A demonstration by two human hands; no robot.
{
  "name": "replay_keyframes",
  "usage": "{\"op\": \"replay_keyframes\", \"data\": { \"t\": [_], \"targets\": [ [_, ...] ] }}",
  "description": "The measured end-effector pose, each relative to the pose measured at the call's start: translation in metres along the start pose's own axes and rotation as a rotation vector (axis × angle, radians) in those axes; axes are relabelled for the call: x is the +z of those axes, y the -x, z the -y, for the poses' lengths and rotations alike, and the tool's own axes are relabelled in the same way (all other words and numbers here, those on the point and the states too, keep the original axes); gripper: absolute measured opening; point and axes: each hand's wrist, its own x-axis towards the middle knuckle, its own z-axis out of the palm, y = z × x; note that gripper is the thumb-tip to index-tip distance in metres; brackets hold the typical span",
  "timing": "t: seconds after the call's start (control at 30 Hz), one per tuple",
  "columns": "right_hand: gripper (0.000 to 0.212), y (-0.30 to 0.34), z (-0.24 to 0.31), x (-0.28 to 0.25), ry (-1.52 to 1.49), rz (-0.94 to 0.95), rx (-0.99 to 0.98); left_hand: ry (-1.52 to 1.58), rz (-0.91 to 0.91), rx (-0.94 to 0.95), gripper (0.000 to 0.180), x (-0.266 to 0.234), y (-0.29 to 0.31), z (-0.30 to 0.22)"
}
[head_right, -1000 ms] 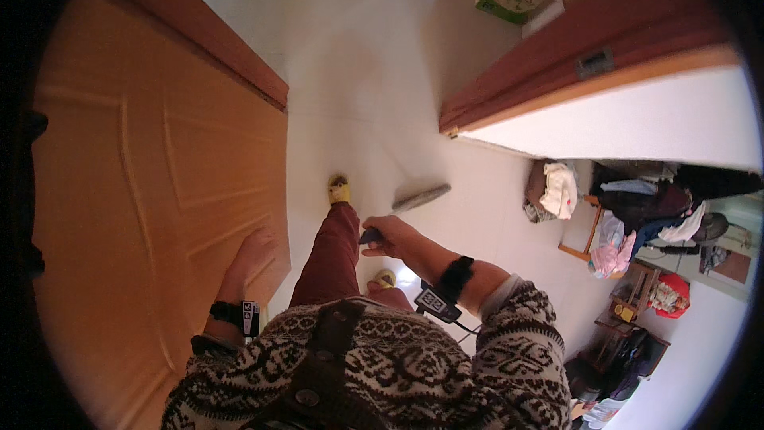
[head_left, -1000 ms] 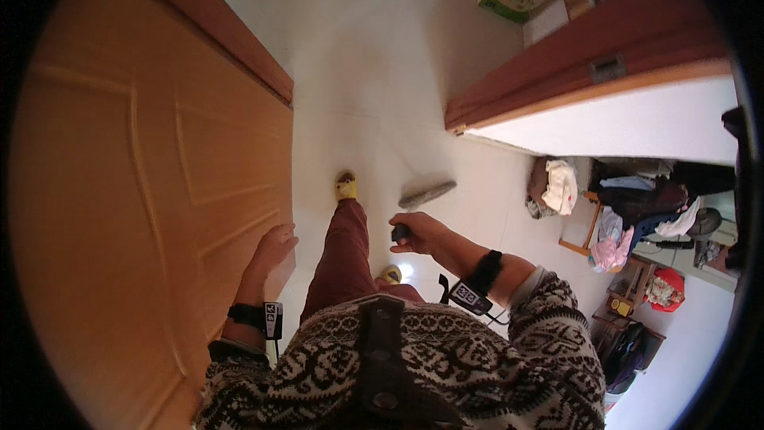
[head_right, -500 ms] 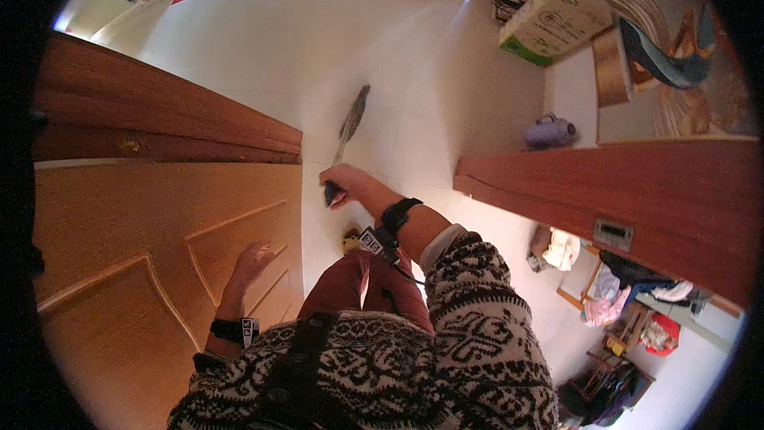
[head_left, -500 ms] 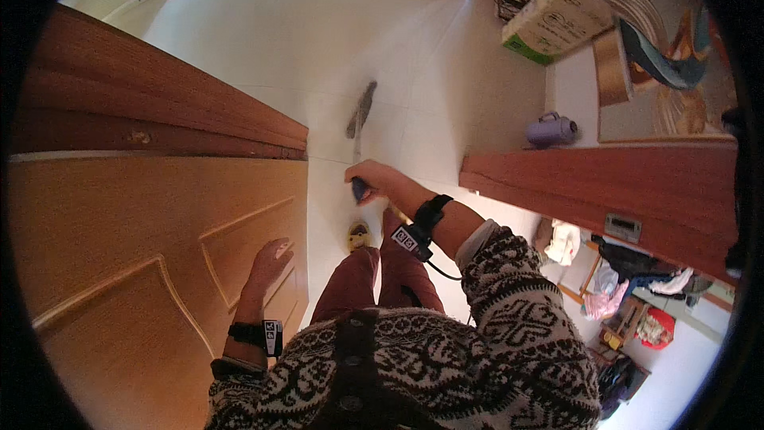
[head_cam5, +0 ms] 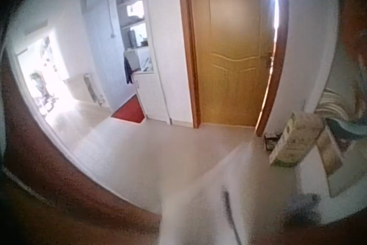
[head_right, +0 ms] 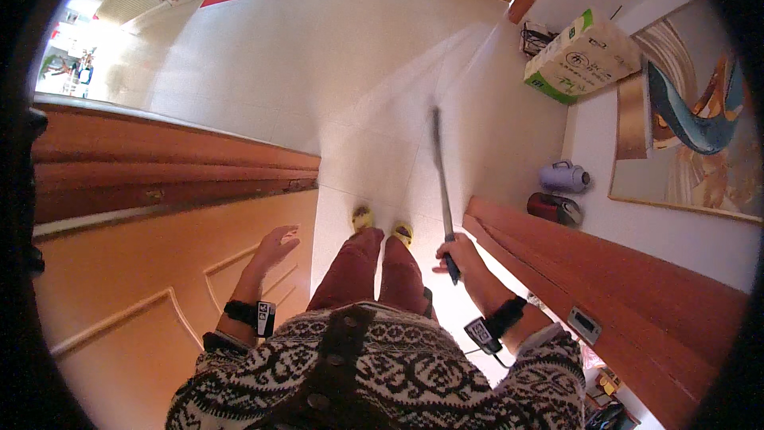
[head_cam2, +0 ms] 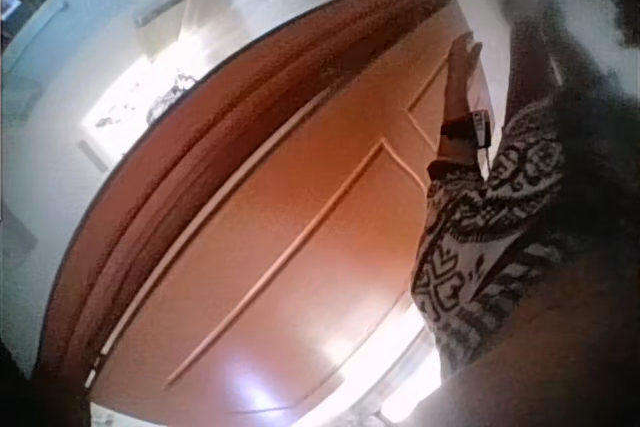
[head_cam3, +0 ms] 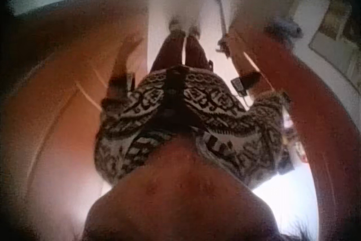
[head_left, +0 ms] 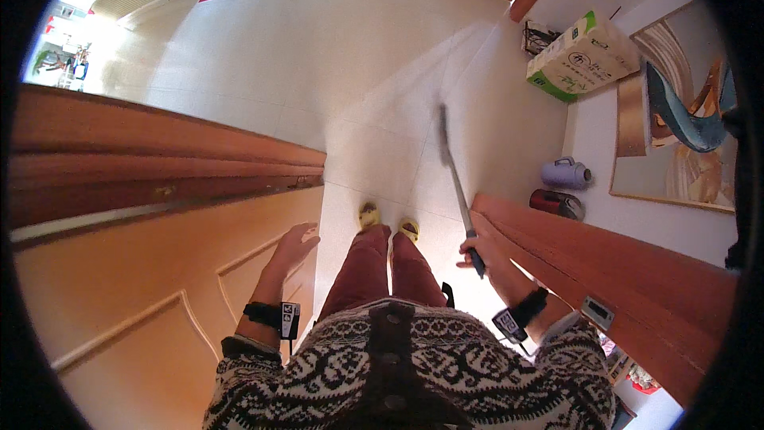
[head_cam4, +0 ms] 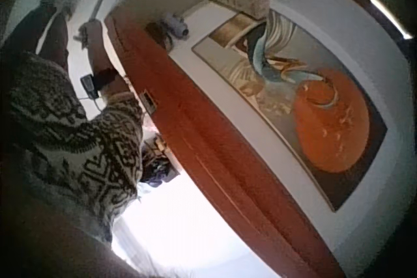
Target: The person brushes a striped bedsheet with a hand brush, then uses a long-handled broom to sweep the floor around the bed, radiator, and window area. The person also briefly handles a power adapter and cable on a nearby chair.
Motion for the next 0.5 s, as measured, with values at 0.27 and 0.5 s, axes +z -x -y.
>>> {"op": "replay_keyframes", "data": {
  "t": [0.27,0.5],
  "targets": [
    [0.009,-0.070,0.027,0.037,-0.162,0.043,0.308,-0.098,0.080,0.076,0.041,-0.015,-0.066,-0.038],
    [0.011,-0.075,0.086,0.117,-0.089,0.363,0.224,-0.118,0.035,0.070,0.042,-0.048,-0.078,-0.075]
  ]
}}
